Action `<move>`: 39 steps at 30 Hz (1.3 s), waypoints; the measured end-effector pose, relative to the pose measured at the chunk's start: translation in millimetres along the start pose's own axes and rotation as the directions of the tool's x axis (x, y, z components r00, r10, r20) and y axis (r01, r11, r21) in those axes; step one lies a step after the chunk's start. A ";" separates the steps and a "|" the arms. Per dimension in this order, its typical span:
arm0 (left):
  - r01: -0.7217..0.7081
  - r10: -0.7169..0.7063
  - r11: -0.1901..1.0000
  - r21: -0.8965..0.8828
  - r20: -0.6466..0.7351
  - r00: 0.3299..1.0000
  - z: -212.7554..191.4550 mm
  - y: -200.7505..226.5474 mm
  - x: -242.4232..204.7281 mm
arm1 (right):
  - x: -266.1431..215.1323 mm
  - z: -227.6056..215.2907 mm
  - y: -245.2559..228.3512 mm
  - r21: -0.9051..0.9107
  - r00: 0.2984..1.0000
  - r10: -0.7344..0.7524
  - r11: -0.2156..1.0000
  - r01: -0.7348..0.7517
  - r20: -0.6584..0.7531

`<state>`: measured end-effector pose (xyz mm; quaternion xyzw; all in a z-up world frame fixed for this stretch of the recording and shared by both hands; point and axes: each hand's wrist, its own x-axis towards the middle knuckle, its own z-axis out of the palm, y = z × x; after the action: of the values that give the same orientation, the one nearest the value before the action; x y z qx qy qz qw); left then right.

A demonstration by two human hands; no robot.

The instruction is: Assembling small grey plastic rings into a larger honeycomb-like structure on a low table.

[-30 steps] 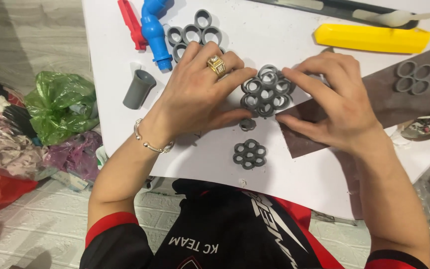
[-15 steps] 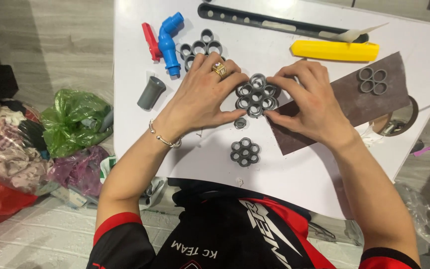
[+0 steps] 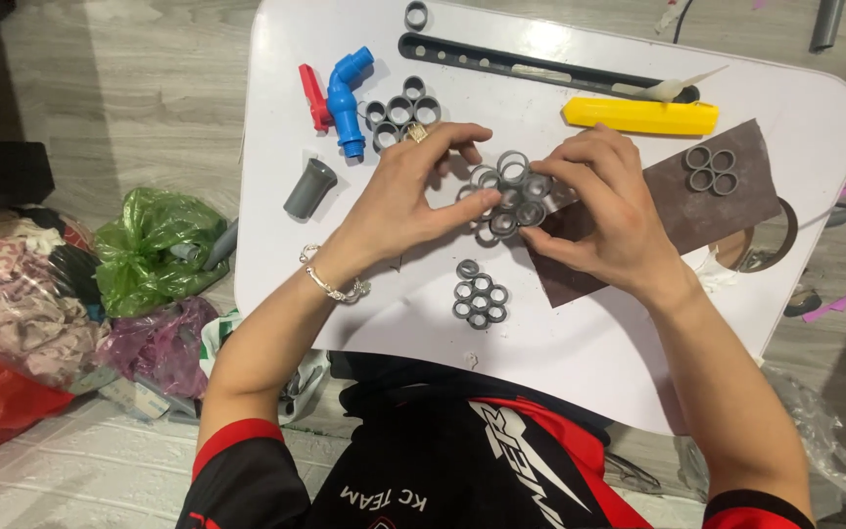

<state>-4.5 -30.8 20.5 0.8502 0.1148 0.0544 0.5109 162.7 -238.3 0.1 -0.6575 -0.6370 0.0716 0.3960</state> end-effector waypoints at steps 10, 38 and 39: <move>0.070 -0.058 0.972 -0.223 0.061 0.996 -0.3 24.4 10.8 | 8.1 -18.3 -18.9 -0.134 0.989 -0.112 0.986 0.099 -0.093; -0.343 0.330 0.918 -0.198 -0.100 0.939 -49.7 175.0 17.9 | 57.2 -123.0 -107.3 0.344 0.941 0.191 0.935 -0.087 -0.281; -0.348 0.330 0.917 -0.196 -0.119 0.936 -48.8 174.0 19.0 | 59.1 -124.5 -107.3 0.335 0.945 0.180 0.939 -0.082 -0.273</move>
<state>28.0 -62.8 196.4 0.7943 -0.0196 0.1895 0.5769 164.0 -252.3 174.2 -0.6295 -0.5036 0.0995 0.5833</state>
